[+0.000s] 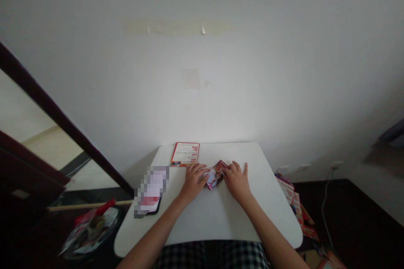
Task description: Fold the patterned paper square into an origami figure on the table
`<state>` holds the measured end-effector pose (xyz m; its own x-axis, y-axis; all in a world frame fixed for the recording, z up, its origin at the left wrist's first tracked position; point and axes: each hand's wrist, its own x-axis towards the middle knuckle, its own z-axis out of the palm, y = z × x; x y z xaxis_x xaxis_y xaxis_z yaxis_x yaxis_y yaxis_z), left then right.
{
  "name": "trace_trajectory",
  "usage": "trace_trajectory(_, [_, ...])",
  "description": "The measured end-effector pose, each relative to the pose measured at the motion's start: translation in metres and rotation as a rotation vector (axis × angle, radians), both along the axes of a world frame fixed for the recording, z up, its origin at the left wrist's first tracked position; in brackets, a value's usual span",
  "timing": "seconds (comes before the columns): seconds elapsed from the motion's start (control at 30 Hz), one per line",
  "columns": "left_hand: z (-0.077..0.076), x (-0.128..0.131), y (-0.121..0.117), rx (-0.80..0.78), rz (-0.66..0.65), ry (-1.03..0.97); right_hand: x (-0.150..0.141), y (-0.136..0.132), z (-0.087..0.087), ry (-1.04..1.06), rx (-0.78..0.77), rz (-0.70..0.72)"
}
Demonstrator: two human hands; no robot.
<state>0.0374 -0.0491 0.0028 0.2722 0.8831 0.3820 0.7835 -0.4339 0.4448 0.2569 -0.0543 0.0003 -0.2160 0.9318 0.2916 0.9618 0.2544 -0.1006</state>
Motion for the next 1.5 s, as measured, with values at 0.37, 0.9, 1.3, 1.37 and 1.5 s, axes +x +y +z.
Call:
trace_trajectory(0.37, [-0.003,0.008,-0.019,-0.070,0.168,0.114,-0.008,-0.025,0.008,0.008,0.056,-0.054])
trace_trajectory(0.9, [-0.007,-0.001,-0.028,-0.050,0.239,0.214,-0.007,-0.026,-0.008,0.099,-0.042,-0.102])
trace_trajectory(1.3, [0.001,0.018,-0.027,-0.011,0.142,0.197,-0.013,-0.020,-0.007,0.203,-0.117,-0.180])
trace_trajectory(1.37, [0.002,0.026,-0.024,-0.033,0.179,0.164,-0.013,-0.020,-0.007,0.202,-0.114,-0.186])
trace_trajectory(1.5, [0.001,0.037,-0.022,-0.046,0.231,0.150,-0.014,-0.020,-0.006,0.198,-0.107,-0.190])
